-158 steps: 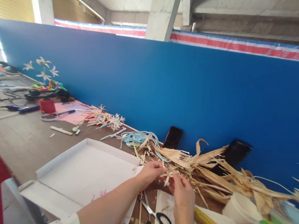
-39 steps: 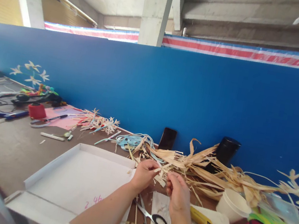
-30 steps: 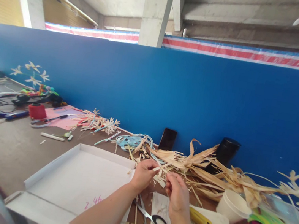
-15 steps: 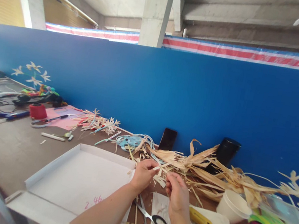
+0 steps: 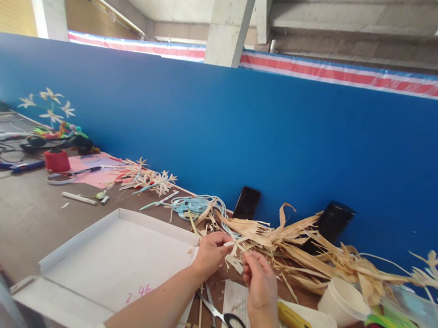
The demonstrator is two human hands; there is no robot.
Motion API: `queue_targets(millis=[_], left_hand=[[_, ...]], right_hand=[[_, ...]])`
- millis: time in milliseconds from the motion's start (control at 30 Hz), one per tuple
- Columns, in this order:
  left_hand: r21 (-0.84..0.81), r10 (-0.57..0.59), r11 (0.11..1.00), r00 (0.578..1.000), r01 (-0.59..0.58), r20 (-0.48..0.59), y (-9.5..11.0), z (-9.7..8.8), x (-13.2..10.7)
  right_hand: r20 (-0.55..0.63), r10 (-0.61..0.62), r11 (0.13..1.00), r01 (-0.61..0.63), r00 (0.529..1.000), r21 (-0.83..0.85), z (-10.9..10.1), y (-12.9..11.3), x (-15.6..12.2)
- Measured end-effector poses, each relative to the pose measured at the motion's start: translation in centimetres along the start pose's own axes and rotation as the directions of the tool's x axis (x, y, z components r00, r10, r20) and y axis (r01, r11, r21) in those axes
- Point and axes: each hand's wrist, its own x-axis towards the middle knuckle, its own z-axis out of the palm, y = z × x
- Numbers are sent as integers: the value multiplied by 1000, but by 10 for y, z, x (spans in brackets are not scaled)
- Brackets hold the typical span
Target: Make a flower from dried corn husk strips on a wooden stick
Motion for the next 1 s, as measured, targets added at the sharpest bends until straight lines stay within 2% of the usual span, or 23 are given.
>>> queue_targets(millis=[200, 333, 500, 733, 1000], left_hand=[[14, 77, 997, 996, -78, 39, -1, 0, -1], [17, 85, 996, 995, -86, 48, 0, 0, -2], [18, 108, 994, 990, -110, 86, 2, -1, -2], [121, 136, 980, 975, -159, 175, 0, 1, -5], [69, 93, 992, 977, -108, 191, 2, 2, -7]], right_hand=[[-37, -20, 998, 18, 999, -53, -2, 2, 2], [-33, -25, 998, 23, 999, -63, -1, 2, 1], [-49, -2, 1000, 3, 999, 20, 0, -2, 0], [-17, -12, 988, 15, 1000, 151, 3, -6, -2], [-31, 1, 989, 4, 1000, 147, 2, -4, -2]])
